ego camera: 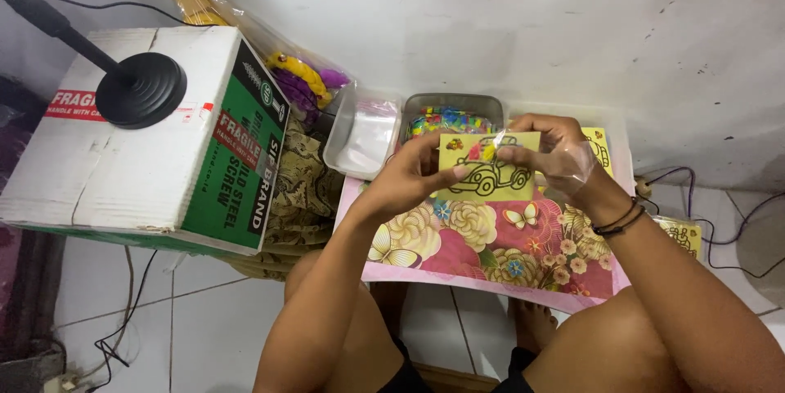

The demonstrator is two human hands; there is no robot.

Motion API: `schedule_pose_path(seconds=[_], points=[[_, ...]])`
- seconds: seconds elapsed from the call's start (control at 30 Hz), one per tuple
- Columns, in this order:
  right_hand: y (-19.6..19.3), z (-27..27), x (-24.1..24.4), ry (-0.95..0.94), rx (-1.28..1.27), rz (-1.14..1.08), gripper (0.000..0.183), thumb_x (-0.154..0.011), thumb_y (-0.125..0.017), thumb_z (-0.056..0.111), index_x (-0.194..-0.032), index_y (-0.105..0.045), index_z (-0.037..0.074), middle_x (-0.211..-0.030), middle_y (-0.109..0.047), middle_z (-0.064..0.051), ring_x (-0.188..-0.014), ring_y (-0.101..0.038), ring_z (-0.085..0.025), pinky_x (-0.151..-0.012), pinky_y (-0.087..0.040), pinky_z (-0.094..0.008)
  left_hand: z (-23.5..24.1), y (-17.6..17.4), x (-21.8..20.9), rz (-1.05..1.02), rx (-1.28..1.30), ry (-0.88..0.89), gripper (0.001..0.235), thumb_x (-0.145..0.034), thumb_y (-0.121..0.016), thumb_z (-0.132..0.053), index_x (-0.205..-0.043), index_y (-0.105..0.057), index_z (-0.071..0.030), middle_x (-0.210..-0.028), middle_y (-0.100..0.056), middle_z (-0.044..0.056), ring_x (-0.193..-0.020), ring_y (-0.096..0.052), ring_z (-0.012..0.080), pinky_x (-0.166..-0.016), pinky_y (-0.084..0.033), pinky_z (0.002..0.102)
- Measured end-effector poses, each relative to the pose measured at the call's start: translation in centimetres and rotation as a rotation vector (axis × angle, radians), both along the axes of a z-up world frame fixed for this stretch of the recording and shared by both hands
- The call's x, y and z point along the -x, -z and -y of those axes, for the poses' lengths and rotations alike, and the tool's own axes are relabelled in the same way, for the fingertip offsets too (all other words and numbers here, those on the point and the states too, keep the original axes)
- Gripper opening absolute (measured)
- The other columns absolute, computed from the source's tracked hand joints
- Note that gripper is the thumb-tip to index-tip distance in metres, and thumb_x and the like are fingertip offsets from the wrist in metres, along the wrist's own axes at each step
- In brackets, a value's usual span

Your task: The person sits on the floor and packs small yellow cards with black drawings into clear plastic bags. They also add small colorful plastic pieces into the bags. The person places the filled bags on the floor next to them.

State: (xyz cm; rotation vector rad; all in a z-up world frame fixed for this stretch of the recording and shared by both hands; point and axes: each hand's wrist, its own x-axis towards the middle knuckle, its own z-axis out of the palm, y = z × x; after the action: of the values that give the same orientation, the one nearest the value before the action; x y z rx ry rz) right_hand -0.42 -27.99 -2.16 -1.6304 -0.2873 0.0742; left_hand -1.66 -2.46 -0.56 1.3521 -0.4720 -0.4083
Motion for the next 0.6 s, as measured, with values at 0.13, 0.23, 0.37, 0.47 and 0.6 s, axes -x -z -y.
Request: schedule_pose_path(seconds=[0.13, 0.23, 0.37, 0.47, 0.6], points=[[-1.7, -0.7, 0.8, 0.076, 0.046, -0.028, 0.025, -0.081, -0.087, 0.021, -0.090, -0.072, 0.003, -0.069, -0.069, -0.011, -0.063, -0.063, -0.014, -0.064, -0.051, -0.025, 0.1, -0.6, 0.1, 0.024, 0.009, 0.007, 0.033, -0.092, -0.073, -0.009, -0.122, -0.064, -0.001, -0.090, -0.070, 0.014, -0.079, -0.067, 0.0207, -0.079, -0.057, 0.035], [-1.7, -0.7, 0.9, -0.012, 0.030, 0.059, 0.027, -0.089, -0.080, 0.033, -0.088, -0.074, 0.007, -0.074, -0.066, 0.001, -0.077, -0.063, -0.005, -0.073, -0.050, -0.017, 0.1, -0.9, 0.2, 0.024, 0.002, -0.036, 0.027, -0.094, -0.072, -0.016, -0.115, -0.065, -0.001, -0.084, -0.068, 0.009, -0.077, -0.067, 0.0156, -0.075, -0.055, 0.030], [-1.4, -1.0, 0.5, 0.017, 0.065, 0.052, 0.023, -0.084, -0.086, 0.023, -0.087, -0.074, 0.003, -0.065, -0.067, -0.008, -0.064, -0.061, -0.011, -0.065, -0.051, -0.023, 0.1, -1.7, 0.5, 0.067, -0.053, -0.120, 0.020, -0.097, -0.069, -0.017, -0.107, -0.069, -0.001, -0.076, -0.068, 0.011, -0.066, -0.063, 0.0155, -0.068, -0.054, 0.030], [-3.8, -1.6, 1.2, 0.020, 0.050, -0.008, 0.023, -0.084, -0.084, 0.018, -0.095, -0.074, 0.001, -0.071, -0.069, -0.009, -0.067, -0.059, -0.012, -0.068, -0.051, -0.027, 0.0, -1.6, 0.3, 0.071, -0.056, -0.143, 0.019, -0.098, -0.068, -0.018, -0.105, -0.069, -0.001, -0.075, -0.068, 0.011, -0.064, -0.062, 0.0147, -0.064, -0.054, 0.029], [-3.2, -0.3, 1.0, 0.041, 0.104, -0.030, 0.021, -0.081, -0.086, 0.010, -0.096, -0.077, -0.001, -0.072, -0.072, -0.012, -0.067, -0.062, -0.012, -0.067, -0.052, -0.026, -0.1, -1.7, 0.4, 0.047, -0.049, -0.133, 0.021, -0.099, -0.067, -0.018, -0.107, -0.068, 0.001, -0.076, -0.067, 0.011, -0.064, -0.062, 0.0135, -0.060, -0.054, 0.026]])
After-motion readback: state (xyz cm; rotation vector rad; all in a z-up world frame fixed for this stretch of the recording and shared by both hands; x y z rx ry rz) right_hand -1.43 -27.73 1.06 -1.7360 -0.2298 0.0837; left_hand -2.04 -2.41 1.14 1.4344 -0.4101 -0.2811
